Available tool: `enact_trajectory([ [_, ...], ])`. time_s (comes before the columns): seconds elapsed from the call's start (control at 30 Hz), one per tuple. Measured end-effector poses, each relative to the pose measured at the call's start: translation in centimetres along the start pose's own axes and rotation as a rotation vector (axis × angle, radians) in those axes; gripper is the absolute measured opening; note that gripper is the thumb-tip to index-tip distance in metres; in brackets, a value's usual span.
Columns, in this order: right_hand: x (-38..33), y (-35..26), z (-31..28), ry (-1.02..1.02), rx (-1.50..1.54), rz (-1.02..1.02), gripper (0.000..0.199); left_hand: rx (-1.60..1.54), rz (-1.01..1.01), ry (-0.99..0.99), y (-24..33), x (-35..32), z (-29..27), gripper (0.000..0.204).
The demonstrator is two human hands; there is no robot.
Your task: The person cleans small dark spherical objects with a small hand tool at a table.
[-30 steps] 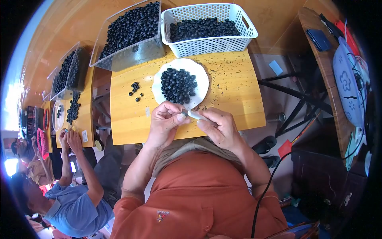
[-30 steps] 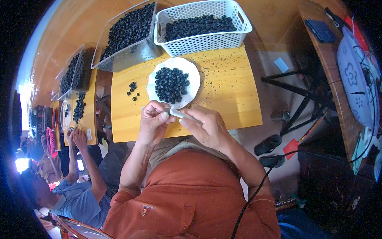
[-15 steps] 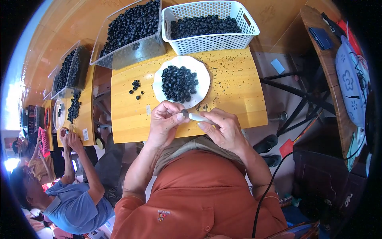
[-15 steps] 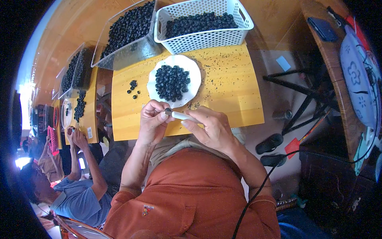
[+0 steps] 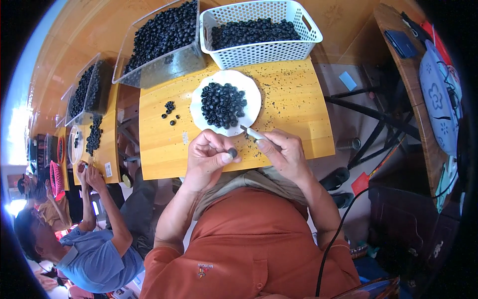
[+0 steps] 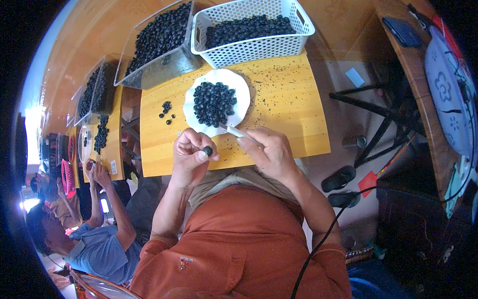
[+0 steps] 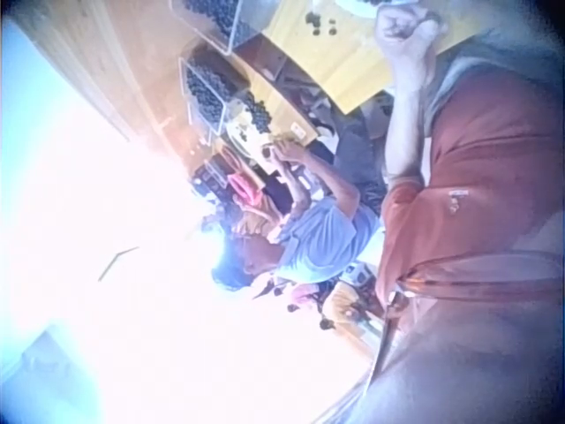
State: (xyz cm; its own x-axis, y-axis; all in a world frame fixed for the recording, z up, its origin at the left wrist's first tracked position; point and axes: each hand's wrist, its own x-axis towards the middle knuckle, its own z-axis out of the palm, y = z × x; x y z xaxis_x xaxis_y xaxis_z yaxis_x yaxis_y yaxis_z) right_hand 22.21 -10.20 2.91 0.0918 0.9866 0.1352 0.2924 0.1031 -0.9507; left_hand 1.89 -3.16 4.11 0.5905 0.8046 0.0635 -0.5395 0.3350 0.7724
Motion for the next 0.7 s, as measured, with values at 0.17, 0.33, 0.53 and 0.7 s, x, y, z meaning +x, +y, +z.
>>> enact_trajectory([
  [0.17, -0.3, -0.3, 0.6, 0.001, 0.267, 0.046, 0.029, 0.022, -0.003, 0.052, 0.0, 0.5, -0.4, 0.023],
  [0.33, -0.4, -1.7, 1.7, -0.041, 0.399, 0.117, 0.029, 0.156, 0.021, 0.036, -0.9, -0.2, 0.0, 0.023],
  [0.53, -0.5, -0.9, 1.9, -0.082, 0.339, 0.069, 0.036, 0.252, 0.033, 0.017, -1.5, -0.8, -0.3, 0.024],
  [0.7, -0.9, -1.0, 1.6, -0.057, 0.344, 0.082, 0.030, 0.154, -0.054, -0.003, -1.9, -2.2, -1.0, 0.022],
])
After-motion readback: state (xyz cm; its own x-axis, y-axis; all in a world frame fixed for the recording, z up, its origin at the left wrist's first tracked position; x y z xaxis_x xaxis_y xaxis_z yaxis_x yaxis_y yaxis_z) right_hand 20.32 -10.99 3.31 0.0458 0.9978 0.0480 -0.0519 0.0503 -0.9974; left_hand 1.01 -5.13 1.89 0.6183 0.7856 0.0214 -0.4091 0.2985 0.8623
